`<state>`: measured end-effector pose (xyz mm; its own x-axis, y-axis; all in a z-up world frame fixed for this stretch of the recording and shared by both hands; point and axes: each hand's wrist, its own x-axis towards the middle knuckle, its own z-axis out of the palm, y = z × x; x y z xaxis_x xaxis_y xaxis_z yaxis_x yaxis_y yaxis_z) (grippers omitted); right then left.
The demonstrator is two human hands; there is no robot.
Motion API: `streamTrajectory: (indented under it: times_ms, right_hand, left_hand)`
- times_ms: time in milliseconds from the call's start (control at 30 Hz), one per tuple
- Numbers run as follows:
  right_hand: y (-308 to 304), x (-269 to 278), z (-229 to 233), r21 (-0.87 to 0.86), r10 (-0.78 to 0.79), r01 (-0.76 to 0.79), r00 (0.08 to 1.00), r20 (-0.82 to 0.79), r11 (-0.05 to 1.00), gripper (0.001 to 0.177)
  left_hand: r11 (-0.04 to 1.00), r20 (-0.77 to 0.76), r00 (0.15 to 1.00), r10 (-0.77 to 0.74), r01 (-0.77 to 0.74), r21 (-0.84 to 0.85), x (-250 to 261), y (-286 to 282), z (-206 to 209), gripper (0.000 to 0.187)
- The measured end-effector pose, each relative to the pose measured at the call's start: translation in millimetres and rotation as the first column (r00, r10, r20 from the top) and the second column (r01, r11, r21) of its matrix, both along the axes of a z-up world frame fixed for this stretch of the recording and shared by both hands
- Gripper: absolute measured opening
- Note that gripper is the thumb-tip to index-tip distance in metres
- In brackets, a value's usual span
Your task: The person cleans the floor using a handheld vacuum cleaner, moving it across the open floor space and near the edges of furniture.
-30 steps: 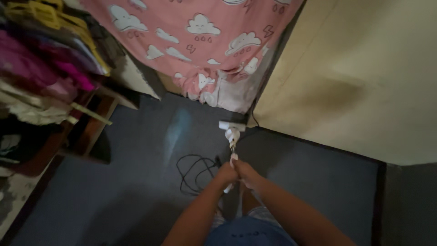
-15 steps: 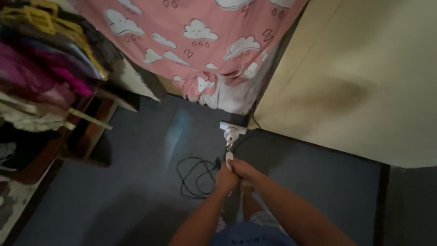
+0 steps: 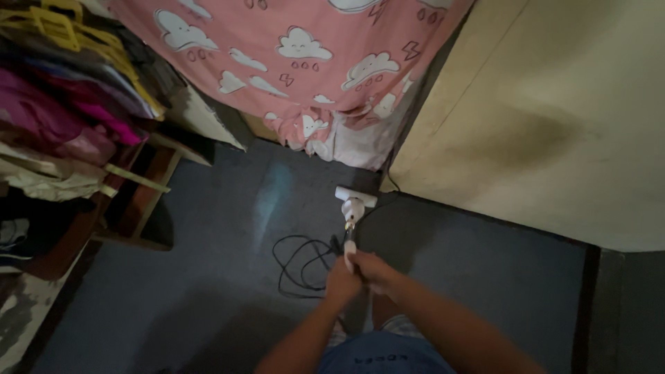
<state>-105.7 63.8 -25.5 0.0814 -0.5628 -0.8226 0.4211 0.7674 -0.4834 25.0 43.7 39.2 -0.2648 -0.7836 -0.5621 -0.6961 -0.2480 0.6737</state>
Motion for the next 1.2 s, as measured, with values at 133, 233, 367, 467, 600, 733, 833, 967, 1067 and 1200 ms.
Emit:
streamTrajectory:
  times_ms: [133,233,367,467,600,733,833,967,1067,1200]
  right_hand:
    - [30,9,-37,-0.132,0.026,-0.018,0.998,0.055,0.991,0.044]
    - [33,8,-38,-0.092,0.016,-0.01,0.998,0.061,0.996,0.05]
    - [13,-9,-20,0.007,0.074,-0.073,0.995,-0.073,0.997,0.052]
    - [5,-19,-2,0.087,0.127,-0.115,0.981,-0.146,0.99,0.053]
    - [7,-27,11,-0.009,0.011,-0.011,0.999,-0.043,1.0,0.06]
    - [4,-29,19,0.02,-0.03,0.032,0.996,-0.09,0.999,0.062]
    - [6,-33,-1,-0.012,-0.058,0.057,0.995,-0.081,0.998,0.059]
    - [13,-24,-51,-0.095,-0.094,0.1,0.993,0.069,0.99,0.056]
    - [14,-13,-52,-0.075,-0.065,0.074,0.991,0.114,0.994,0.052]
    - [10,-4,-23,0.029,0.029,-0.027,0.997,-0.07,0.999,0.053]
  left_hand:
    - [0.998,0.079,0.997,-0.001,-0.005,0.07,10,26,-19,0.057]
    - [0.996,0.127,0.992,0.014,-0.026,0.09,4,29,-33,0.051]
    - [0.988,-0.026,0.993,0.111,-0.107,0.109,-17,20,-49,0.054]
    - [0.964,-0.196,0.967,0.162,-0.112,0.243,-36,1,-60,0.038]
    - [0.977,-0.143,0.987,0.069,-0.037,0.21,-49,-42,-68,0.035]
    - [0.959,-0.154,0.985,0.078,-0.032,0.281,-55,-67,-57,0.029]
    - [0.951,-0.182,0.982,0.054,0.005,0.309,-54,-60,-61,0.023]
    - [0.953,-0.149,0.956,-0.252,0.272,0.137,-36,-32,-67,0.022]
    - [0.932,-0.229,0.973,0.025,0.06,0.358,-17,-13,-46,0.022]
    - [0.943,-0.159,0.985,0.061,-0.004,0.334,-12,-16,-31,0.028]
